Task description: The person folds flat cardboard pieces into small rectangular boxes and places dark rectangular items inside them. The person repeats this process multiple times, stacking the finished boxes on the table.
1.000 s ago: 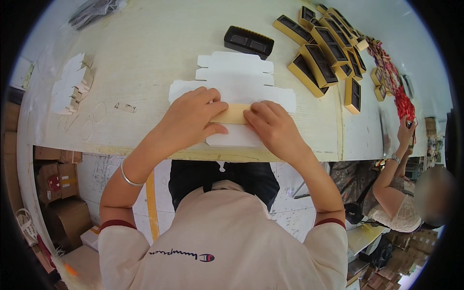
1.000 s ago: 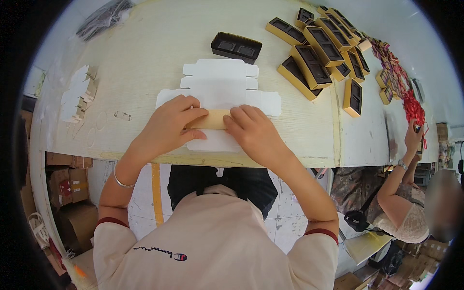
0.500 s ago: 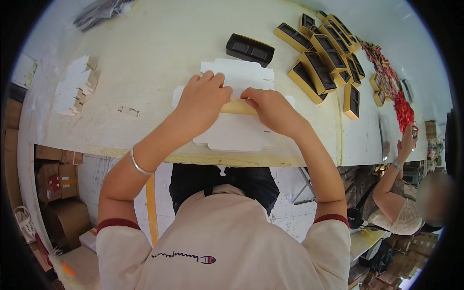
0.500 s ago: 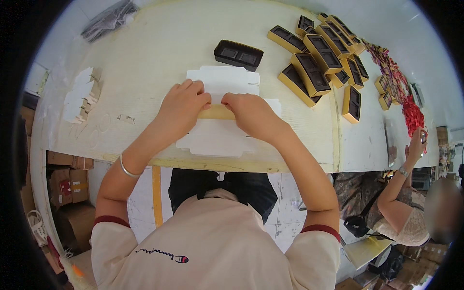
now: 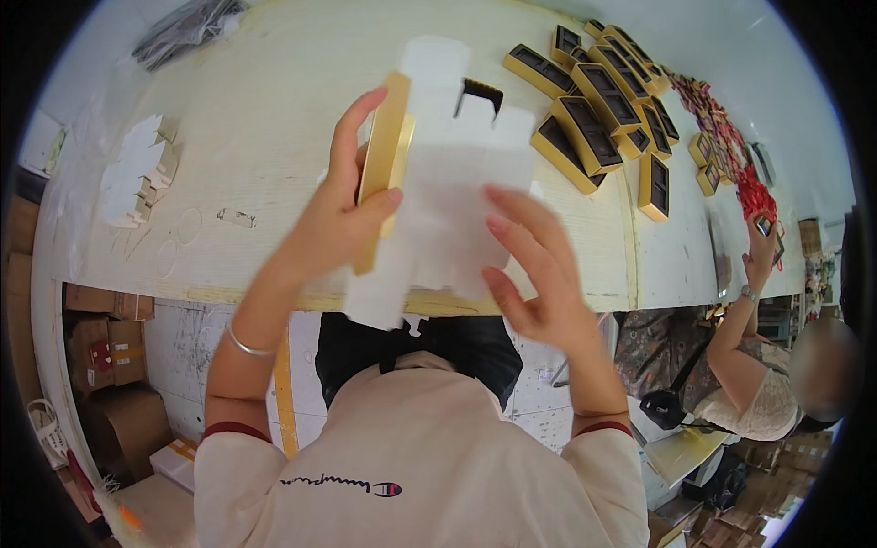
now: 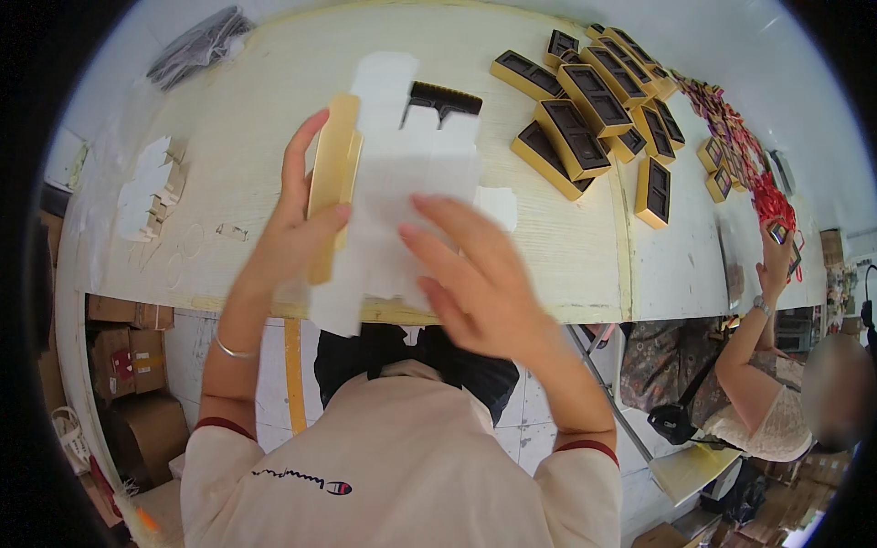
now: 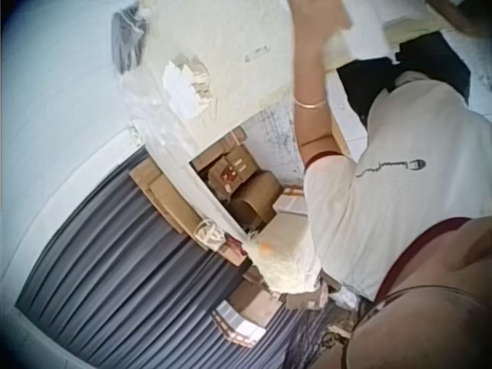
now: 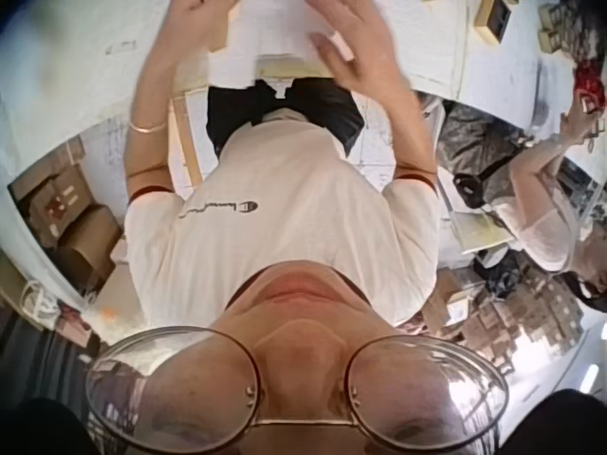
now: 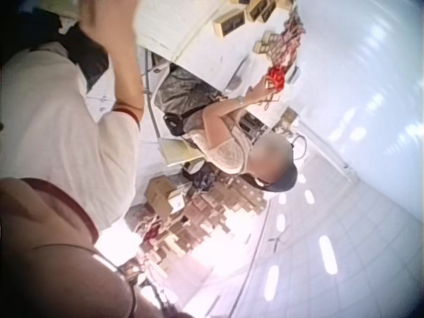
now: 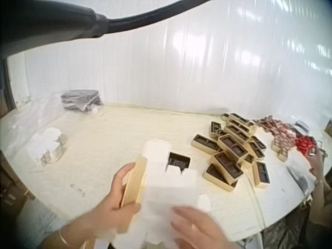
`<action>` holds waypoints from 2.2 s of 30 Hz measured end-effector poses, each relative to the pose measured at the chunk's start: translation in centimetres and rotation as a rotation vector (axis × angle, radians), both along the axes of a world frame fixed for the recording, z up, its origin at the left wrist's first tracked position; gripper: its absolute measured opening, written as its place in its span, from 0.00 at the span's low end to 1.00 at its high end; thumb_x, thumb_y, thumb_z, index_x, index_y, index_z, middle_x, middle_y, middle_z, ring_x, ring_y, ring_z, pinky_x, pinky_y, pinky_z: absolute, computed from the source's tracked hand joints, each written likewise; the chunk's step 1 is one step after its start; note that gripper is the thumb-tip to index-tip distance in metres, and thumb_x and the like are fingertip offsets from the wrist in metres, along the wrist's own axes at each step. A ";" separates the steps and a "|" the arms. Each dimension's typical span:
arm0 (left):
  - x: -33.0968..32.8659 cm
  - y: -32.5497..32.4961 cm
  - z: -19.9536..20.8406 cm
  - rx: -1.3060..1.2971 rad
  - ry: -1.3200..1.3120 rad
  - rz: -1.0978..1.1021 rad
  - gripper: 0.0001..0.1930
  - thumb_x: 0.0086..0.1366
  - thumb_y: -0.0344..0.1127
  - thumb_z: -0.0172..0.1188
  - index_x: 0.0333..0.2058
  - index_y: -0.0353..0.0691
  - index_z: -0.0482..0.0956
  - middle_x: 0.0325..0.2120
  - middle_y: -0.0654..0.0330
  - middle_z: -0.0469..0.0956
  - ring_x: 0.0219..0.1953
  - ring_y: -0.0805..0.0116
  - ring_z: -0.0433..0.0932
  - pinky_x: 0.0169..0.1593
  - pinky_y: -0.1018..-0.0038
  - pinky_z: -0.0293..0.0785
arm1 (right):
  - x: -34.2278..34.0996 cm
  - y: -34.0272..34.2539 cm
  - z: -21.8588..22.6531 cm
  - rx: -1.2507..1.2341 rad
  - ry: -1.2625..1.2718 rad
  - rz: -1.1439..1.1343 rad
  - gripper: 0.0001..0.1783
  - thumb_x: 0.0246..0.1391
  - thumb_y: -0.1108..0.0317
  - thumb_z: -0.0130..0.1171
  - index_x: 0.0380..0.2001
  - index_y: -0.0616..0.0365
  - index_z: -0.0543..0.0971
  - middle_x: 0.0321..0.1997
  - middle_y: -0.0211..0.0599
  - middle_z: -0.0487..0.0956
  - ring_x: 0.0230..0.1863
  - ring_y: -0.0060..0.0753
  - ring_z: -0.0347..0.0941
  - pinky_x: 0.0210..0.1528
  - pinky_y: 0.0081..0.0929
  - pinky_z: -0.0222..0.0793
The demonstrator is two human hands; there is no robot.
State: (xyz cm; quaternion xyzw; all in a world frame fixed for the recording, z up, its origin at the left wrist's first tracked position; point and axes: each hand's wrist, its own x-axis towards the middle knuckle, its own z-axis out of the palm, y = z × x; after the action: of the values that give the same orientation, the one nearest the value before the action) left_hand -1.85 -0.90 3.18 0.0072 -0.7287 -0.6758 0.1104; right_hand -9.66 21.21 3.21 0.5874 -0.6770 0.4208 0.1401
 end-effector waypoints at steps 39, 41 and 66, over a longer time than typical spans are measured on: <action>0.6 1.1 -3.1 -1.283 0.050 -0.017 0.06 0.56 0.30 0.58 0.33 0.37 0.75 0.26 0.59 0.73 0.31 0.61 0.75 0.32 0.69 0.73 | -5.0 -4.3 -2.8 0.595 -0.020 0.039 0.10 0.46 0.78 0.53 0.35 0.60 0.76 0.34 0.43 0.75 0.38 0.47 0.72 0.39 0.37 0.68; 0.5 1.3 -3.5 -1.390 0.110 0.088 0.07 0.50 0.29 0.61 0.30 0.38 0.75 0.28 0.61 0.73 0.32 0.63 0.75 0.30 0.73 0.73 | -5.8 -5.6 -2.9 0.667 -0.127 0.047 0.12 0.46 0.80 0.51 0.36 0.59 0.75 0.31 0.46 0.76 0.37 0.52 0.72 0.37 0.40 0.68; 2.0 -0.6 -0.9 -0.340 -0.086 -0.498 0.12 0.52 0.24 0.60 0.38 0.37 0.74 0.39 0.57 0.74 0.34 0.59 0.75 0.38 0.67 0.73 | -0.2 -0.3 -5.0 0.255 -0.288 0.142 0.11 0.43 0.71 0.67 0.26 0.62 0.74 0.36 0.40 0.71 0.33 0.44 0.69 0.34 0.35 0.68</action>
State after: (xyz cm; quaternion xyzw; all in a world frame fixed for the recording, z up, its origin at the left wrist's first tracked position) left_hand 0.11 -1.48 2.28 -0.1615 -0.8147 -0.5496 -0.0900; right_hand -9.90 20.87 -1.82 0.5805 -0.6946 0.4202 -0.0637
